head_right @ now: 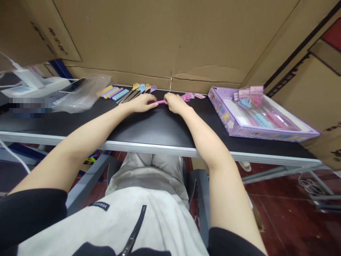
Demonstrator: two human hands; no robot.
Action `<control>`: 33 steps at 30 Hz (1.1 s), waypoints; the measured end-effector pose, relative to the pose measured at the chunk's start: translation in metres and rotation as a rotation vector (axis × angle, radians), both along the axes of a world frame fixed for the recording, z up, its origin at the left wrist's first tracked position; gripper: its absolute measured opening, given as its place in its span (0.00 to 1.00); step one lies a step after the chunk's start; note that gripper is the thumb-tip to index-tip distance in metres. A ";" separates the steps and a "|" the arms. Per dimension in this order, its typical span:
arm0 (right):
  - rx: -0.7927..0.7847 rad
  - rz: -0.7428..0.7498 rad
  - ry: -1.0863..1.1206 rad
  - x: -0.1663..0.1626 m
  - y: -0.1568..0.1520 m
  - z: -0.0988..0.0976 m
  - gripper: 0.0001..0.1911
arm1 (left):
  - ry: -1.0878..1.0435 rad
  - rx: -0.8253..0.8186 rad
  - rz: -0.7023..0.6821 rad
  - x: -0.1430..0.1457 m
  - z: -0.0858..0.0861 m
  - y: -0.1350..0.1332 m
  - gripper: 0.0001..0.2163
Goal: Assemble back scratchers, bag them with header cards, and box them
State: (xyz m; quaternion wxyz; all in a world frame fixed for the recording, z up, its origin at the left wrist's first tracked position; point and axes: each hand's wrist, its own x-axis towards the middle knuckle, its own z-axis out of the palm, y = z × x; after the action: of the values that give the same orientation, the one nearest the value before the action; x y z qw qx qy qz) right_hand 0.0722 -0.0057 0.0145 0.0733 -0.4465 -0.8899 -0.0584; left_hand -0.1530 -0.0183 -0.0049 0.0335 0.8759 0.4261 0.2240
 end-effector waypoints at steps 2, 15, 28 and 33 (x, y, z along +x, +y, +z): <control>0.044 0.026 0.040 -0.003 -0.007 0.006 0.18 | -0.044 0.018 0.041 0.003 0.003 -0.004 0.18; 0.189 -0.128 0.581 0.011 -0.003 0.024 0.26 | -0.229 0.079 0.226 -0.026 0.016 0.005 0.10; -0.545 -0.167 1.479 -0.010 -0.005 0.009 0.18 | -0.464 -0.100 0.113 -0.012 0.017 0.000 0.14; -0.530 -0.197 1.558 -0.012 -0.005 0.009 0.15 | -0.478 -0.156 0.090 -0.008 0.020 -0.005 0.13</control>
State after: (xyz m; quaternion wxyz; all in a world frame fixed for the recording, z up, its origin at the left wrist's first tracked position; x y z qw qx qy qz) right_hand 0.0602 -0.0109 0.0234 0.5556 -0.4374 -0.5254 0.4732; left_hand -0.1606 -0.0229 0.0152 0.1908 0.7731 0.4604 0.3924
